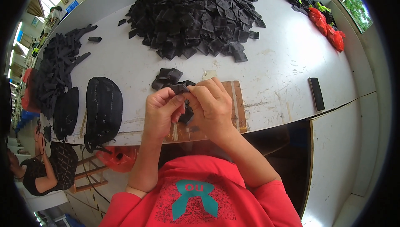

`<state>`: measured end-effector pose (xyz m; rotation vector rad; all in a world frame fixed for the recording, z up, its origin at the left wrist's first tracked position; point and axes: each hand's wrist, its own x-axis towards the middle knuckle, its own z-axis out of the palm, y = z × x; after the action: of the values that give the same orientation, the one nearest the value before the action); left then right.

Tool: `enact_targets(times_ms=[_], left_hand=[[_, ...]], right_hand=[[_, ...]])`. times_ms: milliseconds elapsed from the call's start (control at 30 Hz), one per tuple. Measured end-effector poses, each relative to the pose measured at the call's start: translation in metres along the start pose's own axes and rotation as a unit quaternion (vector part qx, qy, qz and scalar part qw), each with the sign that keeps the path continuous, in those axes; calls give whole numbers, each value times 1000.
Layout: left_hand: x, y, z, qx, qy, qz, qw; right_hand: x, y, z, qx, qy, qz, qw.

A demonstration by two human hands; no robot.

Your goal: Applying adhesive to small black components at a factory workbench using a manual applicator.

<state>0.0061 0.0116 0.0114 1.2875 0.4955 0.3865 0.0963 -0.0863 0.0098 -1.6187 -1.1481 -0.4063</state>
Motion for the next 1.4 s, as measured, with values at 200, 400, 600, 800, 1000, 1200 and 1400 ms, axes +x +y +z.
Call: enact_targets(times_ms=[200,400,600,800,1000,1200,1400], left_hand=[[-3,-17,3,-56,33,121,990],[3,2,10,68,60,261,961],[6,7,4,276,55,341,897],[5,-5,3,222,63,293,928],[6,-9,0,180,74,236,952],[3,-8,3,288,83,328,896],[3,0,2,29,12,192,981]], right_hand=[[2,-4,-9,24,-71,70,995],[1,-13,-18,182,-40,231,955],[-1,-3,-14,148,-65,179,970],[-13,7,1,98,-24,99,990],[-9,6,-1,65,-74,107,989],[-17,8,6,27,-39,64,997],[-13,6,1,25,-53,60,996]])
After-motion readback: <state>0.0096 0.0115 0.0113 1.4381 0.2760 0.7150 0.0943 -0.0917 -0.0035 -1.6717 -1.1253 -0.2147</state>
